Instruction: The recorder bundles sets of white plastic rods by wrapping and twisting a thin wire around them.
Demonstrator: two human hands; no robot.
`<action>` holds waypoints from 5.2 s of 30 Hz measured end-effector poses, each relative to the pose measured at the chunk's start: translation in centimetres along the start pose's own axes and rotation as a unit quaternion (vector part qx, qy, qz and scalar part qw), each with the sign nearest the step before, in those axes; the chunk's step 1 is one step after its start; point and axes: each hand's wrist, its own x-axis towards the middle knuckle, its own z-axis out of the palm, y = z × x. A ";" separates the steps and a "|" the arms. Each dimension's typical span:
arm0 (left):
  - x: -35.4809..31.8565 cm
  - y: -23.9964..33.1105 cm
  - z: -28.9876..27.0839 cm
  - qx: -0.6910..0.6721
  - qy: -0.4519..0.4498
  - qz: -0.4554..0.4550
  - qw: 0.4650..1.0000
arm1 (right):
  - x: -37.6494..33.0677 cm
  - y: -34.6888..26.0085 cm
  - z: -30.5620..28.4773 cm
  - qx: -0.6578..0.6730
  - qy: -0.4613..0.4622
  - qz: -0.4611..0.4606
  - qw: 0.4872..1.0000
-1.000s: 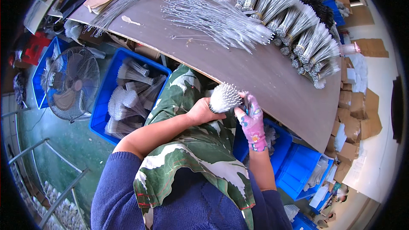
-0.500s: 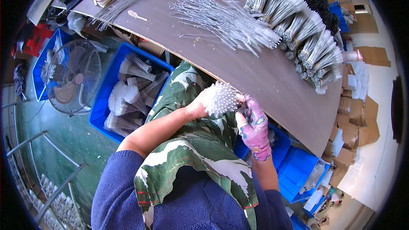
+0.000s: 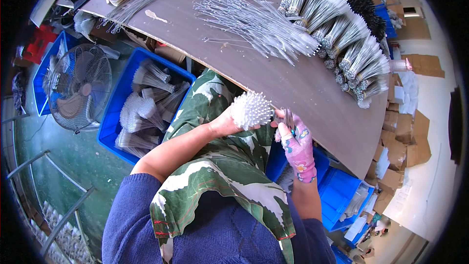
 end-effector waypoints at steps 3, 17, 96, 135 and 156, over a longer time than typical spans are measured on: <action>-0.1 0.2 0.0 0.029 0.011 -0.017 0.999 | 0.2 0.0 0.3 0.014 0.003 0.009 1.000; 0.3 2.3 -0.3 -0.311 0.016 -0.189 0.931 | 1.6 1.1 1.2 0.023 0.042 -0.070 0.996; 0.0 3.0 0.9 -0.365 -0.077 -0.220 0.901 | 0.4 0.7 -1.7 -0.042 0.057 -0.103 0.992; -1.5 1.7 0.1 -0.440 -0.114 -0.276 0.847 | 2.2 -0.2 -2.8 -0.021 -0.083 -0.003 0.996; -1.6 2.3 0.2 -0.402 -0.152 -0.247 0.869 | 3.0 -3.6 -3.8 -0.281 -0.160 -0.028 0.946</action>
